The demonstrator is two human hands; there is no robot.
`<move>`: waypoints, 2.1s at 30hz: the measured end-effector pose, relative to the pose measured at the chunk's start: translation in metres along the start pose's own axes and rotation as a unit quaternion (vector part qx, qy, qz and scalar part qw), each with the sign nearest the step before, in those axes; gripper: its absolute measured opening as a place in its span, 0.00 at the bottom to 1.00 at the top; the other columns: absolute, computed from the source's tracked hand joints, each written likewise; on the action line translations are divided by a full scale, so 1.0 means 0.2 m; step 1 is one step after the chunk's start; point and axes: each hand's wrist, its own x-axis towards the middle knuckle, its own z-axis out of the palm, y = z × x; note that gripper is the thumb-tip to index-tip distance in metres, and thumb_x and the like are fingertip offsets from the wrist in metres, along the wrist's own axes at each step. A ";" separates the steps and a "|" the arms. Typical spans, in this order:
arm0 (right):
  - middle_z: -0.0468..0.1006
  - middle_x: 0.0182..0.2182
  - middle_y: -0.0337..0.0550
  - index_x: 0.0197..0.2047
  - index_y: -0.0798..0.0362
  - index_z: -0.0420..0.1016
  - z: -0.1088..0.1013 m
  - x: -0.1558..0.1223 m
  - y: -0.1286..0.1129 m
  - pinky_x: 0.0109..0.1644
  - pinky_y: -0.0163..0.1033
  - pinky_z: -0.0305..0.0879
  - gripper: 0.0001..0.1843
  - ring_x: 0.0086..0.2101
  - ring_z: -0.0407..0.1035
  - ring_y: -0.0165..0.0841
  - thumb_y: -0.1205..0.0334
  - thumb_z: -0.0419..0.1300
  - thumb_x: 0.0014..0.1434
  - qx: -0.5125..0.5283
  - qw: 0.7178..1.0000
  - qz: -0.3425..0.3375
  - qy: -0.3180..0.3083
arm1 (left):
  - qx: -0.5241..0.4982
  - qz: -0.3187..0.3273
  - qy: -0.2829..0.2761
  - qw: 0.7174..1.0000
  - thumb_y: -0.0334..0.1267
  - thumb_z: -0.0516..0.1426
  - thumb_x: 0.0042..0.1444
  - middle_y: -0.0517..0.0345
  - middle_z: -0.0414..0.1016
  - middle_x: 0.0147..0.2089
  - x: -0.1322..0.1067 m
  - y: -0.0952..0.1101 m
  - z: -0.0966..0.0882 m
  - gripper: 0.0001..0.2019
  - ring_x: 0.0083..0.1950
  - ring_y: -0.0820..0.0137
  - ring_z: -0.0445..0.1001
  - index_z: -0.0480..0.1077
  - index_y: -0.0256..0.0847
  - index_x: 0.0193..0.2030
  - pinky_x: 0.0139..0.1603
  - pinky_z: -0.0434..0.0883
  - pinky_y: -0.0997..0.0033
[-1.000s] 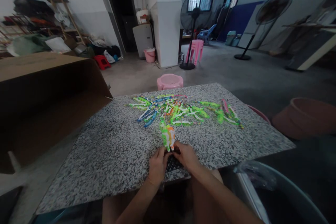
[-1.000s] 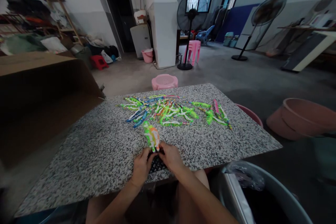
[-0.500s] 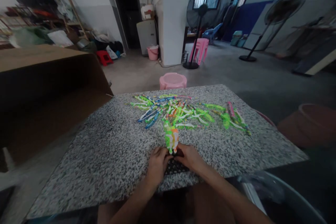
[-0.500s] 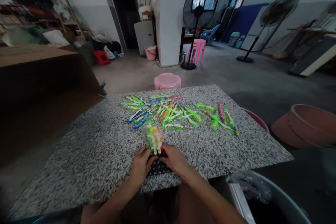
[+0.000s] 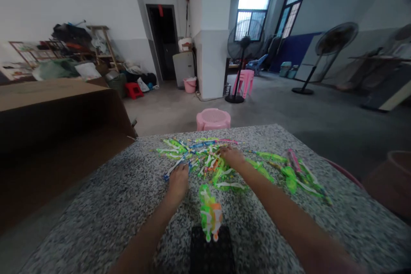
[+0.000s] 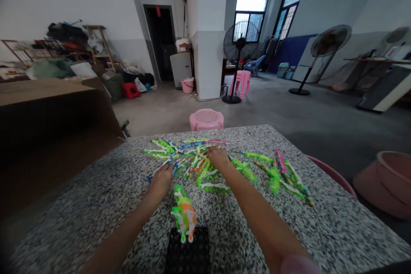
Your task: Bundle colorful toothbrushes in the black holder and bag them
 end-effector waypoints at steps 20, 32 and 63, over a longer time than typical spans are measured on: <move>0.76 0.47 0.55 0.54 0.57 0.71 0.00 -0.10 0.22 0.45 0.36 0.65 0.19 0.46 0.72 0.38 0.73 0.50 0.62 0.025 0.975 0.220 0.032 | 0.007 -0.175 0.210 0.962 0.44 0.44 0.63 0.43 0.69 0.42 -0.76 -0.15 0.04 0.17 0.42 0.56 0.71 0.65 0.36 0.49 0.41 0.71 0.57; 0.77 0.46 0.61 0.50 0.61 0.73 0.05 0.04 0.34 0.49 0.40 0.64 0.16 0.48 0.72 0.41 0.73 0.50 0.62 0.006 0.982 0.175 -0.069 | -0.037 -0.286 0.142 0.947 0.45 0.46 0.62 0.40 0.75 0.40 -0.75 -0.07 -0.07 0.21 0.43 0.54 0.75 0.62 0.30 0.53 0.44 0.69 0.57; 0.81 0.33 0.44 0.41 0.53 0.70 0.03 -1.09 -0.80 0.36 0.34 0.63 0.08 0.34 0.75 0.36 0.66 0.57 0.56 0.376 0.906 0.189 0.054 | -0.451 0.000 0.099 0.887 0.42 0.58 0.58 0.57 0.77 0.34 -0.93 0.33 0.04 0.08 0.35 0.69 0.75 0.74 0.40 0.37 0.39 0.71 0.71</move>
